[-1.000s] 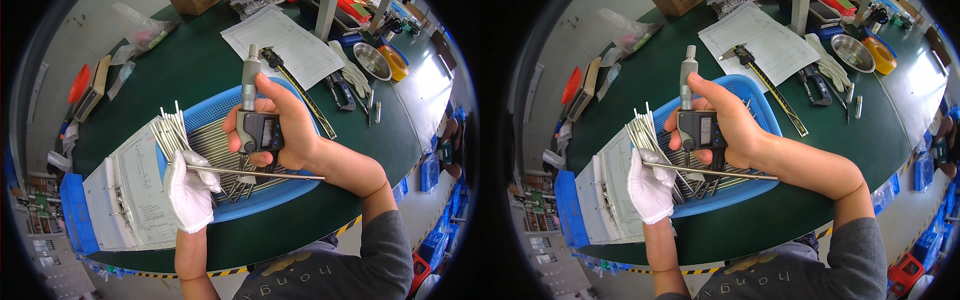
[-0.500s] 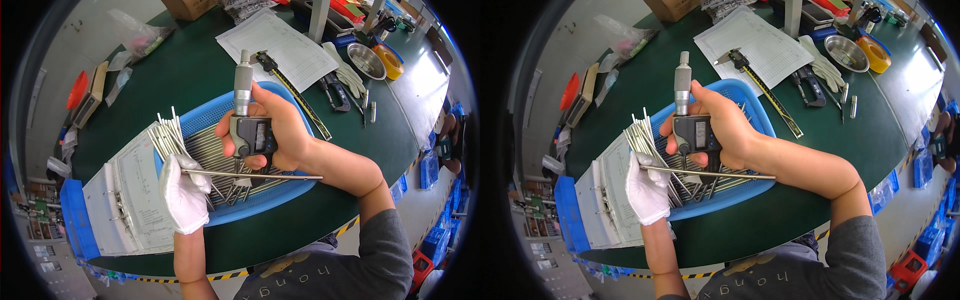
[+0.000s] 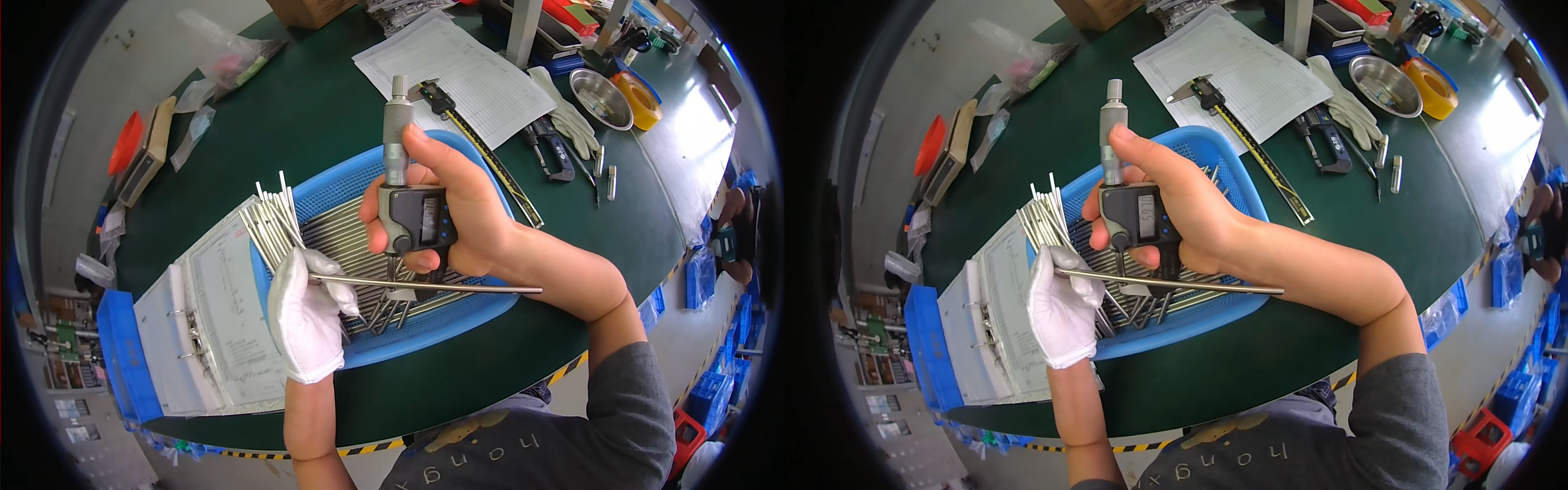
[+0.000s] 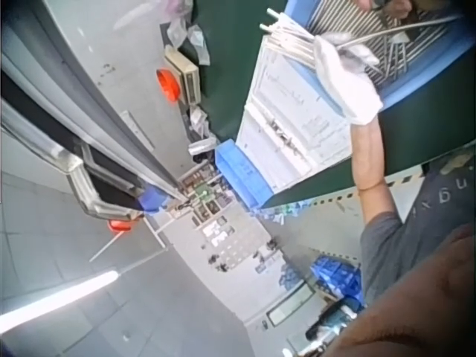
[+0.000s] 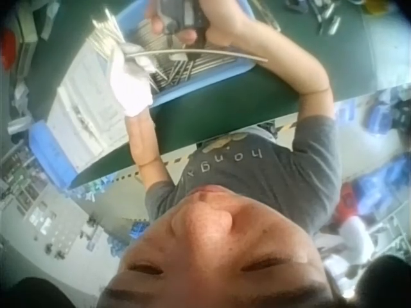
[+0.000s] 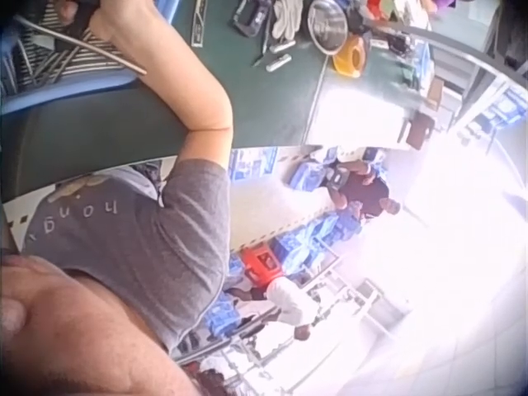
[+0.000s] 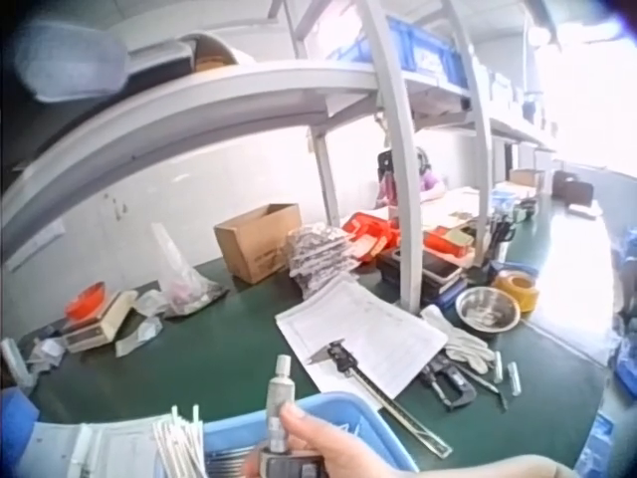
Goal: The recorder uses a digital micrometer to measure the thickness of various thin metal rods at an industrial workbench.
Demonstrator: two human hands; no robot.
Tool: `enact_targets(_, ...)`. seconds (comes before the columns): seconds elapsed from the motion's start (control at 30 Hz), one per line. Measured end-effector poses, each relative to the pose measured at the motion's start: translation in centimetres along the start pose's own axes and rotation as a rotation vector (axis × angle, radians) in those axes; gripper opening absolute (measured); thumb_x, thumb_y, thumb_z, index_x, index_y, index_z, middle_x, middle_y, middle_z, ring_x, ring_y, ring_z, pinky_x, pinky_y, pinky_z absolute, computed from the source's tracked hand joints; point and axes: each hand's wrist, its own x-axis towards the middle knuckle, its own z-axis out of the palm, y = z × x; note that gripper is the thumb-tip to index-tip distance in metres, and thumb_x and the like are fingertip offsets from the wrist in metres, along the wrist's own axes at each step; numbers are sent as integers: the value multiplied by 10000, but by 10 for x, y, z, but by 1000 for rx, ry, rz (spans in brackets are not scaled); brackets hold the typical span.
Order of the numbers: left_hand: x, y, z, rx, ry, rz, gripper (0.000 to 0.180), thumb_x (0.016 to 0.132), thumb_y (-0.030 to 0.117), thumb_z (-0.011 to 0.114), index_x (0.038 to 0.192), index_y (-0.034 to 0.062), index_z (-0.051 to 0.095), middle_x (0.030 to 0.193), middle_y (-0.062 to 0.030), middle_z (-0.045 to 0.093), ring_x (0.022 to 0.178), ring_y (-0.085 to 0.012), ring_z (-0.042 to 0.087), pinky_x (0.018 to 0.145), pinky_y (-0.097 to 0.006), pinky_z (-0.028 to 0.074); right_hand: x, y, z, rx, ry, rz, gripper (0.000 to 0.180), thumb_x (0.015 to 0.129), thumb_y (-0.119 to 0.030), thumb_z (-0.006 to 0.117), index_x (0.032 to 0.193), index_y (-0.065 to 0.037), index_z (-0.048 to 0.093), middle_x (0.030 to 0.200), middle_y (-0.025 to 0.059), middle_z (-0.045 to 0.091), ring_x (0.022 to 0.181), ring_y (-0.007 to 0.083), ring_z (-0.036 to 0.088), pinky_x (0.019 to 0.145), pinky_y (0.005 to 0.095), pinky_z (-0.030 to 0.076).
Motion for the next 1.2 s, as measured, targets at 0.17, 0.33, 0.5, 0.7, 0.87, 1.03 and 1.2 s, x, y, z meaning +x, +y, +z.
enact_targets(0.17,0,11,-9,498,29,-46,357,897,263,343,659,29,470,502,-34,439,380,-81,364,365,-183,291,1,3,-3,-9,-60,-28,685,805,-595,263,817,30,543,664,137,572,376,129,421,330,201,346)
enact_targets(0.33,-3,15,-5,381,36,-97,339,892,260,369,638,45,435,472,18,354,362,-39,276,339,-175,205,-2,0,-1,90,-25,35,670,830,-564,224,865,32,528,663,138,567,371,126,414,327,200,348)
enact_targets(0.5,-9,11,5,334,64,-111,326,891,258,371,656,42,437,478,13,362,368,-40,284,345,-173,221,0,-1,-2,141,-37,55,646,849,-523,199,860,31,531,663,134,569,383,141,421,357,211,351)
enact_targets(0.7,-11,11,6,367,42,-120,323,888,265,379,670,36,443,506,-2,391,376,-43,298,347,-173,233,-1,-1,-3,160,-47,81,663,834,-535,202,870,40,530,670,138,569,384,145,420,359,215,354)
enact_targets(0.87,-10,15,5,409,76,-140,318,887,262,378,679,32,448,507,-4,396,375,-46,301,347,-174,232,1,1,-7,166,-84,79,643,838,-517,202,867,32,534,667,128,571,391,157,420,388,239,354)
enact_targets(1.03,-10,17,2,460,31,-129,295,872,268,408,719,23,466,527,-7,417,380,-47,310,351,-174,233,0,1,-5,186,-115,106,642,836,-519,202,868,31,531,671,127,572,391,153,425,383,235,353)
enact_targets(1.2,-10,13,2,450,32,-156,289,865,275,425,730,25,473,536,-9,430,391,-47,319,354,-177,238,0,1,-4,185,-97,101,650,820,-548,242,847,30,537,654,122,571,385,144,422,372,227,346)
